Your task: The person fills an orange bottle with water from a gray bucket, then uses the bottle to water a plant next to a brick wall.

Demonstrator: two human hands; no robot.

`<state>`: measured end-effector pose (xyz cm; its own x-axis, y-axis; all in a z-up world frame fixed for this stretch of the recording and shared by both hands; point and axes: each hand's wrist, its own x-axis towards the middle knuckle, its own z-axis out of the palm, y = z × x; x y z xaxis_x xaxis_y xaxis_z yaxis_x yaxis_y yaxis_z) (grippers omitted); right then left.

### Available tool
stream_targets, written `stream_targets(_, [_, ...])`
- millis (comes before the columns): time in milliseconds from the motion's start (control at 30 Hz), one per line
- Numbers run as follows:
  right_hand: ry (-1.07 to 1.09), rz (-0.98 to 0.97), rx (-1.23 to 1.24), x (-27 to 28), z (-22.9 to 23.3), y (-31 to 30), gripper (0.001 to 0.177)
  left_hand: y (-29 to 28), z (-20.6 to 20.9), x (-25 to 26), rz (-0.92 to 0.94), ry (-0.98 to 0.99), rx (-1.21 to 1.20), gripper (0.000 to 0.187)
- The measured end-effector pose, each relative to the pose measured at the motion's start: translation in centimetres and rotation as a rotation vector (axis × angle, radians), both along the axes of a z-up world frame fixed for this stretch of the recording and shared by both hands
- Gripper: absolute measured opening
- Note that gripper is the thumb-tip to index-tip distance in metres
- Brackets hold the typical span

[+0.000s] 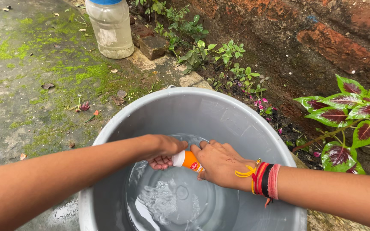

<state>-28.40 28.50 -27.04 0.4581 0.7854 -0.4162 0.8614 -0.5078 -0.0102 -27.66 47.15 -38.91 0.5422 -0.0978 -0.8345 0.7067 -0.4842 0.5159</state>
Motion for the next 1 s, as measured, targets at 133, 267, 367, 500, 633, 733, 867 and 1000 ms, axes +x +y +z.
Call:
stream_targets(133, [-0.010,0.012,-0.046,-0.1,-0.5,-0.2,0.067,0.5,2.9,-1.2,0.020,-0.009,-0.046,0.064])
stream_targets(267, [0.008,0.014,-0.115,0.3,-1.4,-0.2,0.069,0.4,3.9,-1.8,-0.088,-0.141,-0.249,0.039])
stream_targets(367, [0.026,-0.036,-0.146,0.4,-1.7,0.1,0.075,0.1,3.4,-1.4,-0.210,-0.268,-0.211,0.051])
stream_targets(500, [0.076,-0.081,-0.144,0.3,-1.7,0.4,0.074,0.4,3.2,-0.6,-0.233,-0.241,-0.076,0.039])
stream_targets(633, [0.075,-0.086,-0.167,0.4,-2.0,0.3,0.071,0.7,4.2,-0.7,-0.242,-0.178,-0.056,0.033])
stream_targets(733, [0.077,-0.043,-0.182,0.9,-2.6,0.0,0.072,-0.3,3.6,-1.4,-0.200,-0.145,-0.111,0.039])
stream_targets(867, [0.103,0.064,-0.302,2.3,-3.3,1.1,0.070,-1.3,2.2,-0.4,-0.179,0.079,-0.108,0.046])
stream_targets(1000, [0.120,0.068,-0.282,3.6,-3.5,2.5,0.072,-1.2,1.5,0.7,-0.121,0.221,-0.122,0.050])
